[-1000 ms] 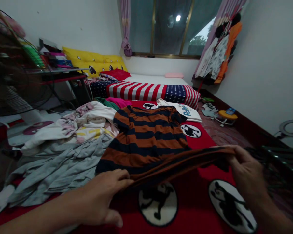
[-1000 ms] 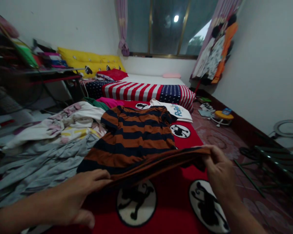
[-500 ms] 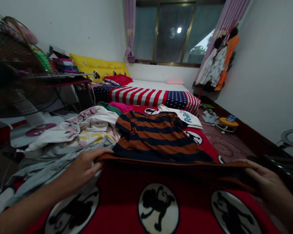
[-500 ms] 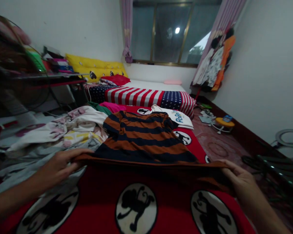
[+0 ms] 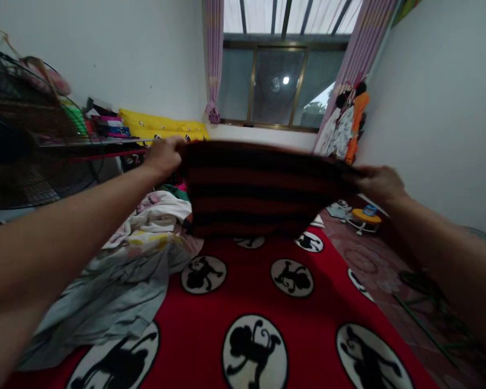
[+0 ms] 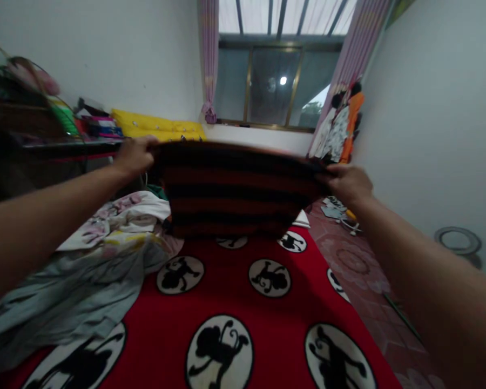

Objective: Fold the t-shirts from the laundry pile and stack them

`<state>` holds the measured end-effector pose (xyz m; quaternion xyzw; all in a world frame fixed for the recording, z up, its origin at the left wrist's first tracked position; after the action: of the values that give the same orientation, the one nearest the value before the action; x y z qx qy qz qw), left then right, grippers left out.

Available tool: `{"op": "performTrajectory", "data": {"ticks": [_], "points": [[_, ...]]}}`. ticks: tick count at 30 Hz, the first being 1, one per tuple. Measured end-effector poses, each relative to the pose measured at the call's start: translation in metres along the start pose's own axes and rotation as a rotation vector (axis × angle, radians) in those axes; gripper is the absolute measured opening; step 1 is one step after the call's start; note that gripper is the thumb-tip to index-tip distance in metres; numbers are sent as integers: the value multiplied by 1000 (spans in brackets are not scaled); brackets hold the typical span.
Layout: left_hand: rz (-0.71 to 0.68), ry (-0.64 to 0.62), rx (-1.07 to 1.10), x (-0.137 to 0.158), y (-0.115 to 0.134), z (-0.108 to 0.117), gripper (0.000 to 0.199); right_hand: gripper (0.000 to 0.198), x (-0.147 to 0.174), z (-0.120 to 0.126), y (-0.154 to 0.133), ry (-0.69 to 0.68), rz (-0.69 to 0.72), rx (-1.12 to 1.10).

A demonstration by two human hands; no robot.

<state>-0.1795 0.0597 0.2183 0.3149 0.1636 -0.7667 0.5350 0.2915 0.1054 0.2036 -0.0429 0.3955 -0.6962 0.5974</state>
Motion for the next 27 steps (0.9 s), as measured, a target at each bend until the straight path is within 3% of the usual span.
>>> {"op": "performTrajectory", "data": {"ticks": [1, 3, 5, 7, 10, 12, 15, 18, 23, 27], "points": [[8, 97, -32, -23, -2, 23, 50, 44, -14, 36, -23, 253, 78, -39], [-34, 275, -69, -49, 2, 62, 52, 55, -18, 76, -54, 489, 222, -115], [-89, 372, -60, -50, 10, 82, 49, 53, -8, 84, -65, 504, 325, -160], [-105, 383, -9, -35, 14, 83, 47, 45, 9, 71, -57, 393, 352, -199], [-75, 312, 95, 7, 11, 65, 48, 33, 46, 32, -22, 124, 339, -241], [-49, 211, 208, 41, 7, 46, 47, 27, 78, 10, 4, -18, 347, -205], [43, 33, 429, 98, 1, 15, 35, 20, 128, -4, 44, -136, 329, -200], [99, -132, 512, 148, 4, -6, 25, 24, 168, -16, 75, -283, 239, -153], [41, -496, 538, 190, 32, -25, 25, 24, 201, -27, 89, -494, 109, -76], [89, -621, 538, 202, 35, -30, 27, 24, 211, -37, 90, -584, 55, -63]]}}
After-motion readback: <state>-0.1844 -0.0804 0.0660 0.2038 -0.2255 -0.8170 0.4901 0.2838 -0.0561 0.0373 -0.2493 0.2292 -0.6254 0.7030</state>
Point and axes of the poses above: each hand's wrist, its own x-axis away from the middle knuckle, its own z-axis out of the back of the hand, y = z × x, the point moved 10 cm from there along -x, towards the middle knuckle, and after that the axes turned 15 degrees about -z, right-handed, at the moved point
